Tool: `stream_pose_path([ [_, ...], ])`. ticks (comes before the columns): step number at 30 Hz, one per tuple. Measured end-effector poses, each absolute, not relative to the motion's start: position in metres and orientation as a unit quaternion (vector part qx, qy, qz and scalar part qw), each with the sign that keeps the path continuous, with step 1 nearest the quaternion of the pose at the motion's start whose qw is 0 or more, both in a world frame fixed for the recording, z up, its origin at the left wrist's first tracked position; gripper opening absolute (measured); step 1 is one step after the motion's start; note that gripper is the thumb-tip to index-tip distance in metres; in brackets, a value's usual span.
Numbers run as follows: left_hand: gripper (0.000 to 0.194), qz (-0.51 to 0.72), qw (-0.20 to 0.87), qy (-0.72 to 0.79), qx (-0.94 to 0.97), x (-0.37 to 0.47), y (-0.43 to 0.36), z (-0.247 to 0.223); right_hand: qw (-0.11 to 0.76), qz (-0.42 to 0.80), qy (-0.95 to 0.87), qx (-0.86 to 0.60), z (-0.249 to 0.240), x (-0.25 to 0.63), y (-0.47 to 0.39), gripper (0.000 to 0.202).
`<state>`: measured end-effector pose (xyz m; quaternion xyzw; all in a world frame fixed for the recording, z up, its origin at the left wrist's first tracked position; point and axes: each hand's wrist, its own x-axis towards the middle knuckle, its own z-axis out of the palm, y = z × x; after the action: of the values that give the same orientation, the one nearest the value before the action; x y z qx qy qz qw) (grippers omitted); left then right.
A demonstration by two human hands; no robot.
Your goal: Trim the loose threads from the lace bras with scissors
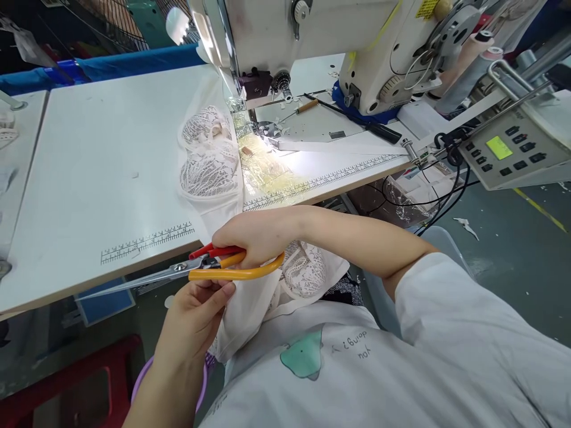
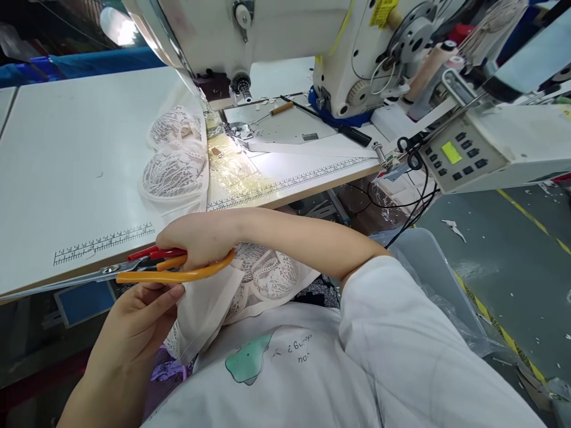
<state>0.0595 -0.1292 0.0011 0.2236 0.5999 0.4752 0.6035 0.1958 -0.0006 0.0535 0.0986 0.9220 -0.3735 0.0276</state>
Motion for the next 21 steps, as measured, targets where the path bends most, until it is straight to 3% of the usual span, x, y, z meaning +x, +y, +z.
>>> stream_pose_path([
  [11,0.038,0.42,0.622,0.615,0.243,0.058,-0.139,0.001,0.013,-0.398,0.913,0.091,0.051,0.196,-0.011,0.025],
  [17,0.027,0.47,0.563,0.629,0.258,0.051,-0.15,0.001,-0.155,-0.487,0.819,0.261,0.029,0.223,-0.041,0.033],
  [21,0.025,0.501,0.528,0.634,0.26,0.044,-0.157,0.0,0.0,-0.49,0.834,0.253,0.014,0.253,-0.063,0.044],
])
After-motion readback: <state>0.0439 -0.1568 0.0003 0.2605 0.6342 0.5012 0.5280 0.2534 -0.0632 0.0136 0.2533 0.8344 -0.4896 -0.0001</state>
